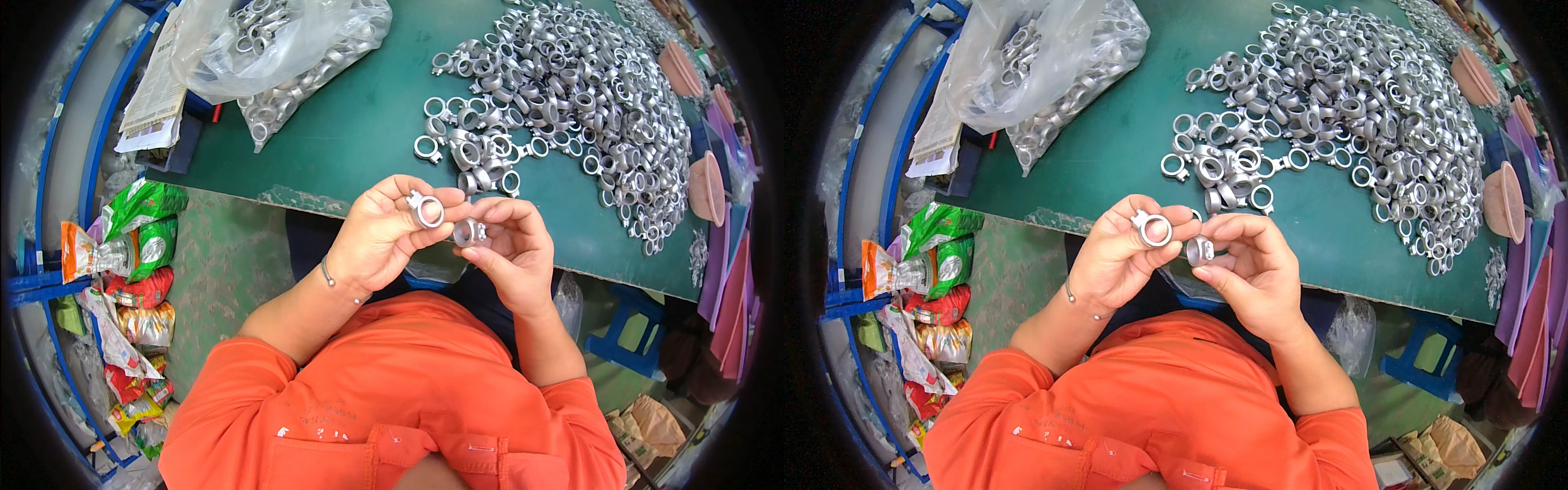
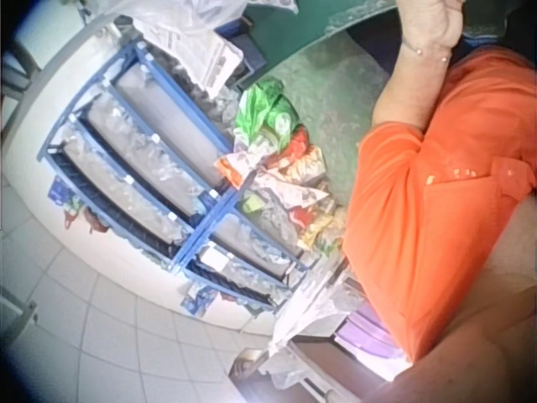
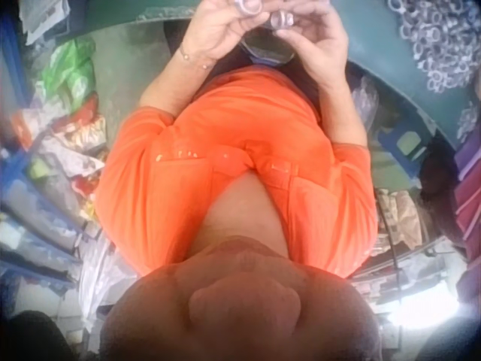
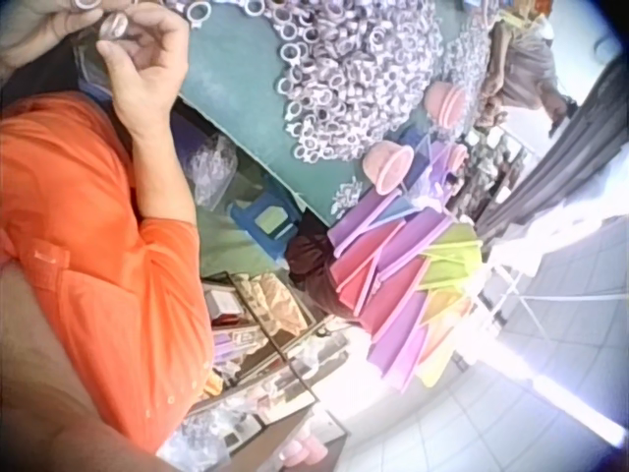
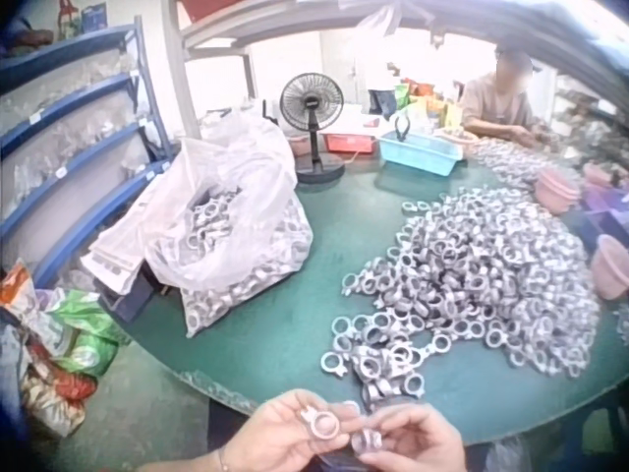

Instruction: The person picks up metal rings and smaller metal components from a table, fitting the components into the rings by hand.

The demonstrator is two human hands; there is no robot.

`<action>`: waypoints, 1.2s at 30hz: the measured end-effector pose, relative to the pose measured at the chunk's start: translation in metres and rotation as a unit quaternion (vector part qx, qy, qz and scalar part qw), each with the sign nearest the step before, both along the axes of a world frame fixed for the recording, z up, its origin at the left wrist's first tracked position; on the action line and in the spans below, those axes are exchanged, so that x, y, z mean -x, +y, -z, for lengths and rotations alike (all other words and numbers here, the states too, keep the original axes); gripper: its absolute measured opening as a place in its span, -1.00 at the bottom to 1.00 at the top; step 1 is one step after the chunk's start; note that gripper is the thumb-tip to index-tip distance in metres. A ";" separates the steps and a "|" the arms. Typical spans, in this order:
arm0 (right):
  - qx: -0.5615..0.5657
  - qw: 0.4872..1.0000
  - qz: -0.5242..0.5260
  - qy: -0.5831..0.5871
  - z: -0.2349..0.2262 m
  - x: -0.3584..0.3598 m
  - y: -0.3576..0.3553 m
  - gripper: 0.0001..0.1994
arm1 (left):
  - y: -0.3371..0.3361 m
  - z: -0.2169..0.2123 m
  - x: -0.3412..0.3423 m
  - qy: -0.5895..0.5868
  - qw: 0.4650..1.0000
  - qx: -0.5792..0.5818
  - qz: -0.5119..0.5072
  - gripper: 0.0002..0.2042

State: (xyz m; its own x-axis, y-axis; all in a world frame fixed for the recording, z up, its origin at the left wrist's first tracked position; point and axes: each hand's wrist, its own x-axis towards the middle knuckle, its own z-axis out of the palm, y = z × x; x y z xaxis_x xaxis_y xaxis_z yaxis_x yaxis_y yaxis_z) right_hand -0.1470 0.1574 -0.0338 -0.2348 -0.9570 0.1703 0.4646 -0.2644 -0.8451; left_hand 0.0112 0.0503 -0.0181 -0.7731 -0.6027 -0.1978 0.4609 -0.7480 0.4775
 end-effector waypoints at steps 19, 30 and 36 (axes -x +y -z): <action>0.025 0.876 0.020 0.481 -0.017 0.010 0.025 -0.71 | 0.025 0.009 -0.021 -0.186 0.701 0.688 -0.035 -0.83; 0.023 0.764 0.140 0.629 -0.021 0.014 -0.002 -0.69 | 0.008 -0.001 0.008 -0.372 0.584 0.707 -0.147 -0.66; 0.016 0.686 0.204 0.699 -0.009 0.012 -0.029 -0.74 | -0.003 0.008 0.014 -0.400 0.535 0.739 -0.086 -0.65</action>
State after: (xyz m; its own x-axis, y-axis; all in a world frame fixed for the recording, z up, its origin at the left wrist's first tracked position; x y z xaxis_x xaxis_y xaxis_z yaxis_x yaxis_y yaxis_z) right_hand -0.1593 0.1286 -0.0253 -0.0680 -0.8506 0.5214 -0.9108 -0.1604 -0.3804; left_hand -0.0033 0.0474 -0.0264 -0.7062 -0.6054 0.3672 -0.3312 0.7408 0.5844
